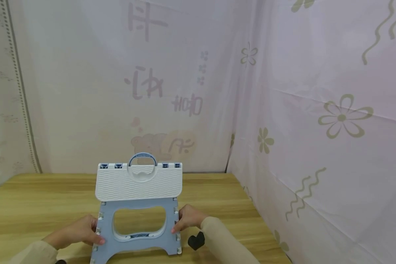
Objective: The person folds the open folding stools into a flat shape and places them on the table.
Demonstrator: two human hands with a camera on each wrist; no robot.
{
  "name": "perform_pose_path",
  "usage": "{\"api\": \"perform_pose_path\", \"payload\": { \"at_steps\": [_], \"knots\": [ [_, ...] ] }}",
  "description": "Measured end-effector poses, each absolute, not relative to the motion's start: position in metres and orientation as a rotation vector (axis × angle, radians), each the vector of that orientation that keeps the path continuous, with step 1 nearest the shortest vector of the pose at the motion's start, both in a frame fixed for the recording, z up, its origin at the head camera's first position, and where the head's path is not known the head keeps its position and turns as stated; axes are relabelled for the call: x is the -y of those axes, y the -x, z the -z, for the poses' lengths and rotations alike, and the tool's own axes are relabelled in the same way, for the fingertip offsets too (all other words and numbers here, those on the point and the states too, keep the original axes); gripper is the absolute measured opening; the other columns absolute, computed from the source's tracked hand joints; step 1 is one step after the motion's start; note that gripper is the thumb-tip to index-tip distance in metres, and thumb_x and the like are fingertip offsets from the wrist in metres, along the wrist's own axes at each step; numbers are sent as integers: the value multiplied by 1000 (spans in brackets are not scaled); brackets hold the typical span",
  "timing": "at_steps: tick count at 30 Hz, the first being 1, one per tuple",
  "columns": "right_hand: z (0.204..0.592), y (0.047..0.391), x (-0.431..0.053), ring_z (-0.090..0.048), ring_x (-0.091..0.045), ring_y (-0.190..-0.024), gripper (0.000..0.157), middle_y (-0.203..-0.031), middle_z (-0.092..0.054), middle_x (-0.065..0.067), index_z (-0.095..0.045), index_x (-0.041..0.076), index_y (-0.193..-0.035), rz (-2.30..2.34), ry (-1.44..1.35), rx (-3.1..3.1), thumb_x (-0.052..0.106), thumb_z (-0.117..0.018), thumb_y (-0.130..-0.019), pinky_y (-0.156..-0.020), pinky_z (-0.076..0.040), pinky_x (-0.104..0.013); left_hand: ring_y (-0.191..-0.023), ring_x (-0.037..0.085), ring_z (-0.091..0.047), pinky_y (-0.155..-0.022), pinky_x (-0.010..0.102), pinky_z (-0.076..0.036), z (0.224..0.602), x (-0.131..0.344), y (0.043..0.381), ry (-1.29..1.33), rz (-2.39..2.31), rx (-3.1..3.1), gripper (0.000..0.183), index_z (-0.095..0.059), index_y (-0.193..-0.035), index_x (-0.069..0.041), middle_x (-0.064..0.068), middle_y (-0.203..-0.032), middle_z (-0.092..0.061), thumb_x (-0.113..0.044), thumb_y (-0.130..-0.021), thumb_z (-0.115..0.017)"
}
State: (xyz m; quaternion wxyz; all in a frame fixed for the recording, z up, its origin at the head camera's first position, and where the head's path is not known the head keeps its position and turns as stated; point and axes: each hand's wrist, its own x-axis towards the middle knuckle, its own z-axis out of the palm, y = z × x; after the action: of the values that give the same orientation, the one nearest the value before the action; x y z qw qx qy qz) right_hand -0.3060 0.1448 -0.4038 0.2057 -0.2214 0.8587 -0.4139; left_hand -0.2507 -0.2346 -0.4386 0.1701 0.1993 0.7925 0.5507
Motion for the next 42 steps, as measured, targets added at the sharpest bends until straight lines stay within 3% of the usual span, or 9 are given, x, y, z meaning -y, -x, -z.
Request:
{"api": "perform_pose_path", "payload": {
  "at_steps": [8, 27, 42],
  "knots": [
    [402, 304, -143, -64, -11, -77, 18, -83, -74, -8, -73, -4, -86, 1150, 587, -2403, 3, -81, -72, -72, -55, -30, -83, 26, -69, -69, 43, -58, 440, 236, 252, -586, -1567, -2232, 34, -65, -94, 16, 20, -89, -72, -9, -77, -81],
    [409, 311, -145, -58, -8, -72, 17, -79, -72, -4, -72, -3, -82, 1149, 588, -2396, 7, -82, -72, -67, -51, -24, -83, 24, -69, -71, 44, -58, 440, 235, 254, -584, -1550, -2239, 35, -65, -95, 15, 19, -90, -72, -11, -78, -81],
    [402, 309, -142, -64, -10, -75, 16, -80, -73, -7, -71, -4, -83, 1093, 589, -2407, 4, -80, -73, -70, -55, -29, -81, 22, -69, -71, 42, -58, 442, 237, 256, -611, -1571, -2204, 31, -63, -95, 18, 21, -90, -72, -5, -80, -77]
  ]
}}
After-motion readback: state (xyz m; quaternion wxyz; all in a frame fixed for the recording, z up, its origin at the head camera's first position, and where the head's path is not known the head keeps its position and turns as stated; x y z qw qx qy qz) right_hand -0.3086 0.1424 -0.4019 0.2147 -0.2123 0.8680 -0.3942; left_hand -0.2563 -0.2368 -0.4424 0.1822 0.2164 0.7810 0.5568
